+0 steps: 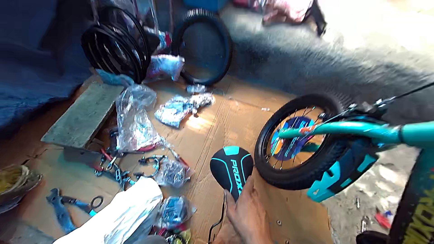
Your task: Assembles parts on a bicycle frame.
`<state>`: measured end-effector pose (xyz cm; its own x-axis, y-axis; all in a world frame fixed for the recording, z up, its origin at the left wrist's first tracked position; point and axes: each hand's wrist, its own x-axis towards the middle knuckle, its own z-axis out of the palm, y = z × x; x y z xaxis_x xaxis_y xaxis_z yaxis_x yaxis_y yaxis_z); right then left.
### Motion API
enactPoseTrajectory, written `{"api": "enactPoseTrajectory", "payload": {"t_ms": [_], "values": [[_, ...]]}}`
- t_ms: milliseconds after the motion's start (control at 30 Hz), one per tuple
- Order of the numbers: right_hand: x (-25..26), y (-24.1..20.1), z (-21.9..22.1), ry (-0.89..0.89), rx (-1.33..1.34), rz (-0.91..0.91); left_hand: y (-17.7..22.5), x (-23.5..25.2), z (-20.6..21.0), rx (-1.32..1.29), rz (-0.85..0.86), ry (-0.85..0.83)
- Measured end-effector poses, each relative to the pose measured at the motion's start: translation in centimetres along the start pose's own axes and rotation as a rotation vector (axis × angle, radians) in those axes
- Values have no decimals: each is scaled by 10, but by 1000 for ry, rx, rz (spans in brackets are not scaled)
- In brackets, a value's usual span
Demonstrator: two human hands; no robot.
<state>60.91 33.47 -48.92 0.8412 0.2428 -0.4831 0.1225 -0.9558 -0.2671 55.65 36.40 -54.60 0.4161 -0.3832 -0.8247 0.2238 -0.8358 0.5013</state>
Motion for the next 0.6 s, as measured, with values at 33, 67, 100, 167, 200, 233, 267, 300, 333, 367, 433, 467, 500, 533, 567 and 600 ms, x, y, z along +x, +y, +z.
{"api": "enactPoseTrajectory", "payload": {"t_ms": [33, 67, 100, 167, 200, 233, 267, 300, 333, 367, 433, 467, 500, 533, 567, 600], "values": [[19, -2, -10, -92, -3, 15, -19, 46, 31, 131, 71, 104], [40, -5, -20, -148, -3, 10, -49, 98, 63, 189, 203, 387], [62, -8, -28, -179, 3, 1, -75, 146, 82, 207, 310, 636], [86, -8, -31, -241, 8, 29, -84, 180, 106, 202, 361, 670], [97, -9, -32, -249, 15, 54, -81, 181, 108, 226, 362, 635], [107, -13, -33, -247, 24, 71, -77, 178, 107, 249, 368, 595], [118, -19, -38, -236, 32, 74, -75, 175, 103, 257, 378, 555], [126, -23, -42, -226, 43, 72, -72, 174, 103, 260, 390, 524], [130, -26, -48, -219, 46, 66, -69, 172, 104, 267, 406, 502], [131, -30, -55, -196, 57, 53, -68, 171, 103, 277, 412, 479], [124, -34, -65, -129, 61, 26, -70, 165, 100, 297, 417, 447], [119, -34, -68, -99, 48, 9, -73, 162, 99, 300, 420, 477], [115, -32, -69, -72, 30, -10, -77, 159, 100, 286, 409, 560], [109, -30, -69, -53, 3, -28, -80, 153, 101, 244, 353, 690], [103, -27, -69, -38, -15, -46, -81, 147, 100, 184, 230, 843], [97, -21, -69, -21, -30, -69, -81, 141, 97, 94, 46, 976]]}}
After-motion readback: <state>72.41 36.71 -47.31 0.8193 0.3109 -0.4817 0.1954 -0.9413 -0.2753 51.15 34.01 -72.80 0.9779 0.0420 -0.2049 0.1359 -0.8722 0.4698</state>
